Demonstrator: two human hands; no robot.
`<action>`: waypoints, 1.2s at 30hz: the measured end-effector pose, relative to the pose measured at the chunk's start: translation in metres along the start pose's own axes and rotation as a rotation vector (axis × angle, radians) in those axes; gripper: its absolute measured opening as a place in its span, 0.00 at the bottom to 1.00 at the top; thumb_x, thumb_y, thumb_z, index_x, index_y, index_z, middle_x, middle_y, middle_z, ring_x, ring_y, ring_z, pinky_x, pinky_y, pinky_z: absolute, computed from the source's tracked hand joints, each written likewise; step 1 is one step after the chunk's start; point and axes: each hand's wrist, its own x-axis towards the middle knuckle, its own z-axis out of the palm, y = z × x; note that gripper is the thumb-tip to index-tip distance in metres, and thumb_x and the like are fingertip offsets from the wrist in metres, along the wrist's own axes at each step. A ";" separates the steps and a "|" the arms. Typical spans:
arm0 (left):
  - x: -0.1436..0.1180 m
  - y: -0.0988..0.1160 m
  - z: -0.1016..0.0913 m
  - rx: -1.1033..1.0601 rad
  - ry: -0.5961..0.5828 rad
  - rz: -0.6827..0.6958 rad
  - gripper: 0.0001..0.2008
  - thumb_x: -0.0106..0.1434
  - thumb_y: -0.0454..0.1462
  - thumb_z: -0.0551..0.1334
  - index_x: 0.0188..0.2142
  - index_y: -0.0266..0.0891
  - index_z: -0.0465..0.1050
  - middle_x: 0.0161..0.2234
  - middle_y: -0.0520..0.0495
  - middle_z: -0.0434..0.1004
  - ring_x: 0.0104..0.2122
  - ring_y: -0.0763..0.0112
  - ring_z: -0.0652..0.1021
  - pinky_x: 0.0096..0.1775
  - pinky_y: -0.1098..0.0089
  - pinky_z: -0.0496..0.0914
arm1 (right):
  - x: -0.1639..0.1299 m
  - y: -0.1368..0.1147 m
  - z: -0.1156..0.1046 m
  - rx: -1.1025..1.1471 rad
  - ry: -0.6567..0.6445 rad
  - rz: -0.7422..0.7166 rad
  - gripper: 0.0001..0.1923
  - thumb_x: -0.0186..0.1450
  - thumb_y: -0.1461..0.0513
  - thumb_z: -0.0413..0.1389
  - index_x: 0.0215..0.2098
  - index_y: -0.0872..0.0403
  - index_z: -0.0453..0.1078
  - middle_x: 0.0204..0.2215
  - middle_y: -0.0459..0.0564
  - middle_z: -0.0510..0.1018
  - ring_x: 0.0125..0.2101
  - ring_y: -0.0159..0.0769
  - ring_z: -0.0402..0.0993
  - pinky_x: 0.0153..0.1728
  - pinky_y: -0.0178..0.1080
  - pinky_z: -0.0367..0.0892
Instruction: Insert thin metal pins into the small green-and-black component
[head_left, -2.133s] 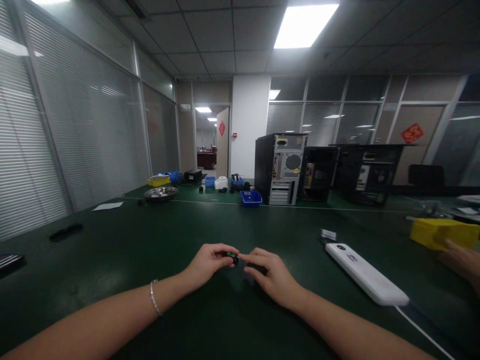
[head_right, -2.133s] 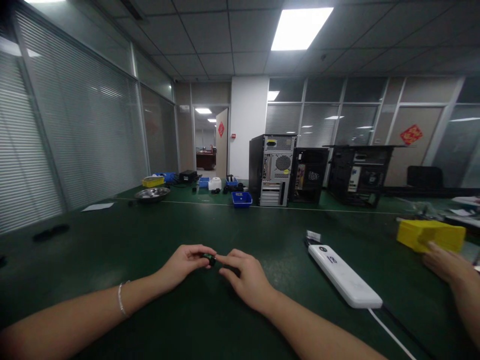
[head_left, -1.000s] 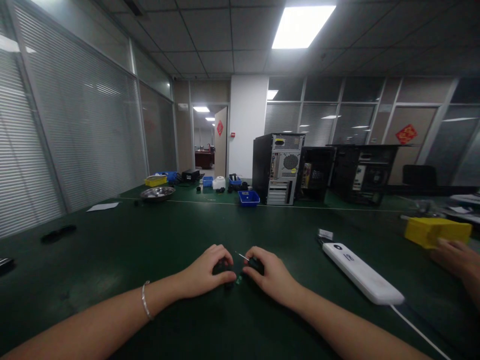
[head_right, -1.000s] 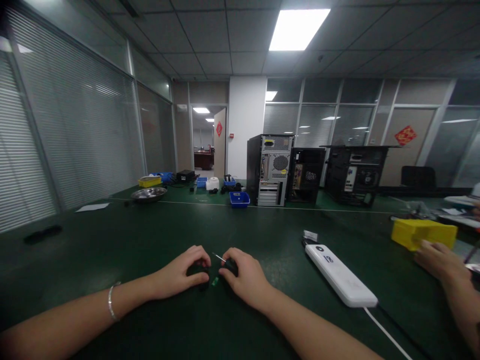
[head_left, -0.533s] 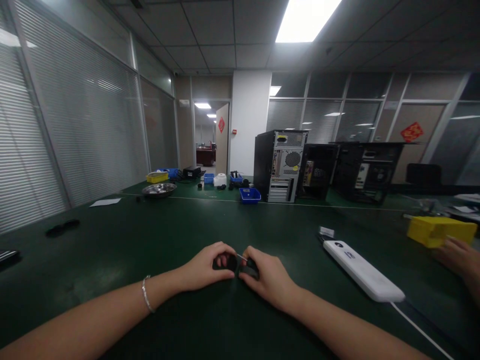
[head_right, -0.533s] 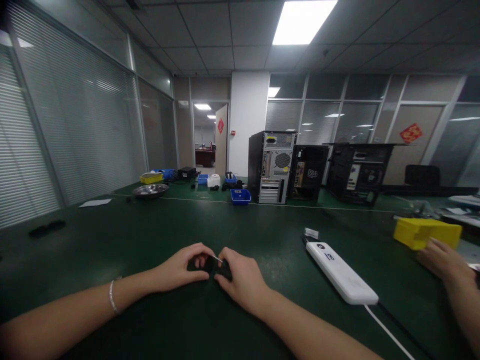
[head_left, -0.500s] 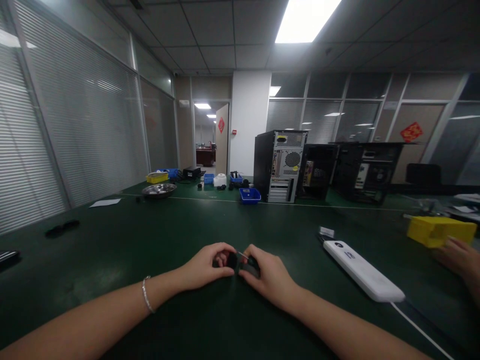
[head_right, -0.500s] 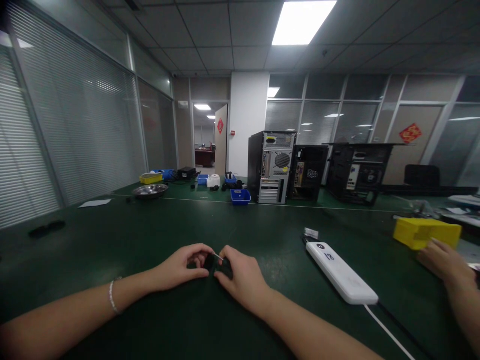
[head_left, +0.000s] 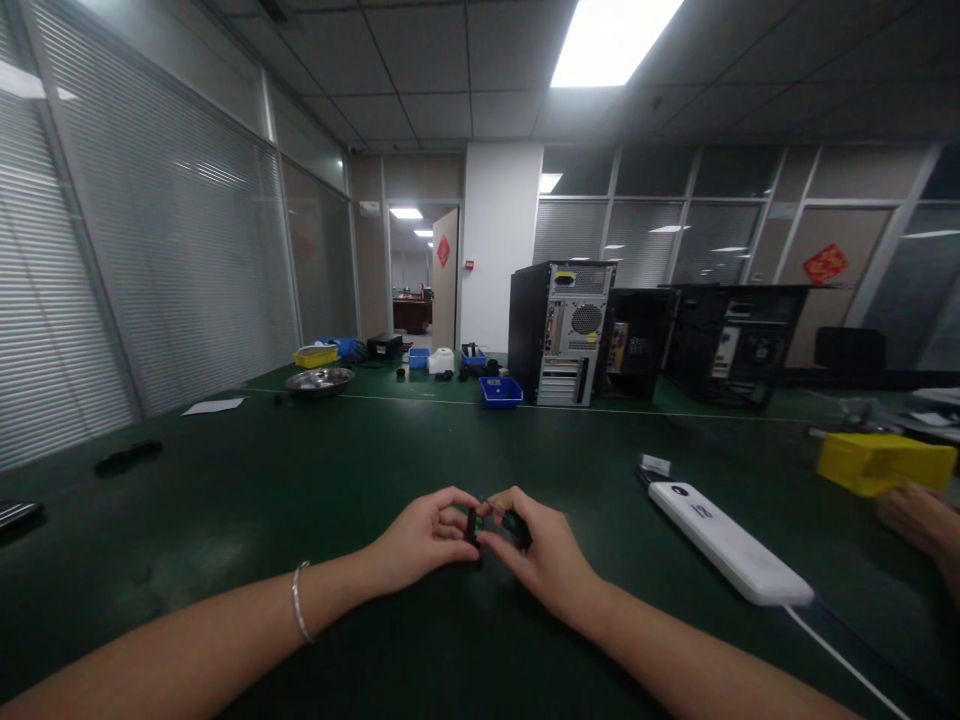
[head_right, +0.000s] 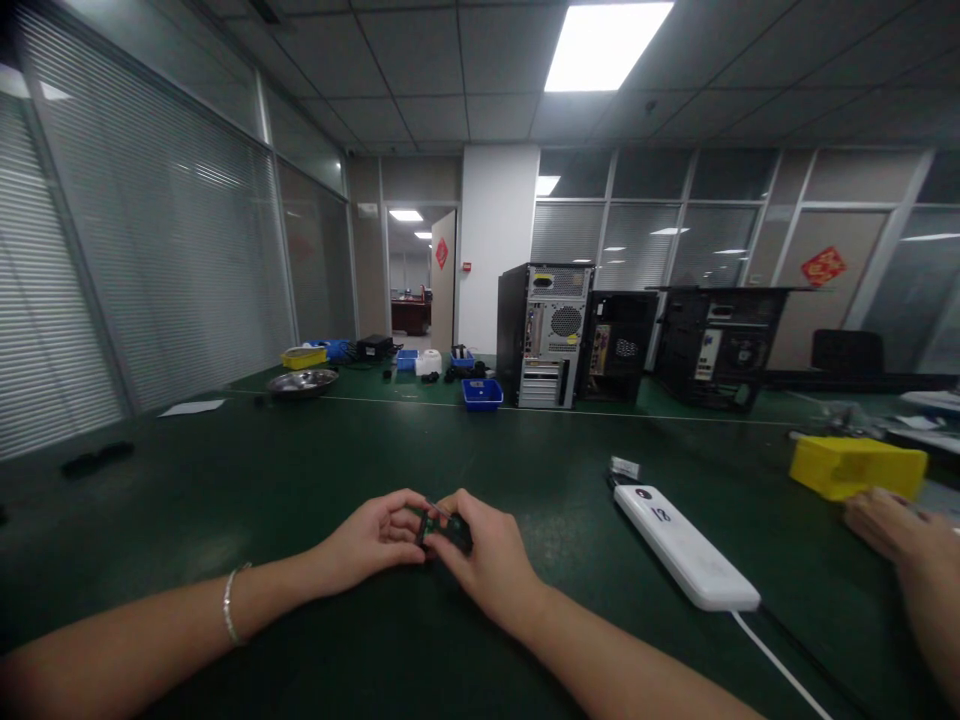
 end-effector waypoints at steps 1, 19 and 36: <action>0.000 0.000 0.000 -0.005 0.003 0.004 0.22 0.52 0.31 0.67 0.46 0.36 0.66 0.35 0.46 0.77 0.37 0.64 0.78 0.41 0.63 0.70 | 0.000 0.000 0.000 0.016 0.002 -0.003 0.06 0.60 0.63 0.58 0.35 0.51 0.65 0.35 0.47 0.77 0.35 0.35 0.74 0.35 0.35 0.66; 0.002 -0.003 0.007 -0.176 0.020 0.129 0.12 0.60 0.39 0.63 0.41 0.36 0.67 0.38 0.44 0.76 0.35 0.68 0.76 0.37 0.67 0.69 | 0.001 -0.010 0.003 0.081 -0.022 -0.039 0.06 0.62 0.62 0.58 0.34 0.52 0.64 0.34 0.47 0.76 0.34 0.35 0.73 0.36 0.35 0.66; 0.007 0.001 -0.017 -0.041 0.313 0.128 0.14 0.63 0.42 0.57 0.44 0.35 0.68 0.30 0.48 0.72 0.30 0.70 0.72 0.34 0.68 0.65 | 0.002 0.002 -0.005 0.120 0.041 0.104 0.11 0.69 0.57 0.46 0.32 0.54 0.64 0.25 0.44 0.68 0.26 0.32 0.67 0.28 0.33 0.62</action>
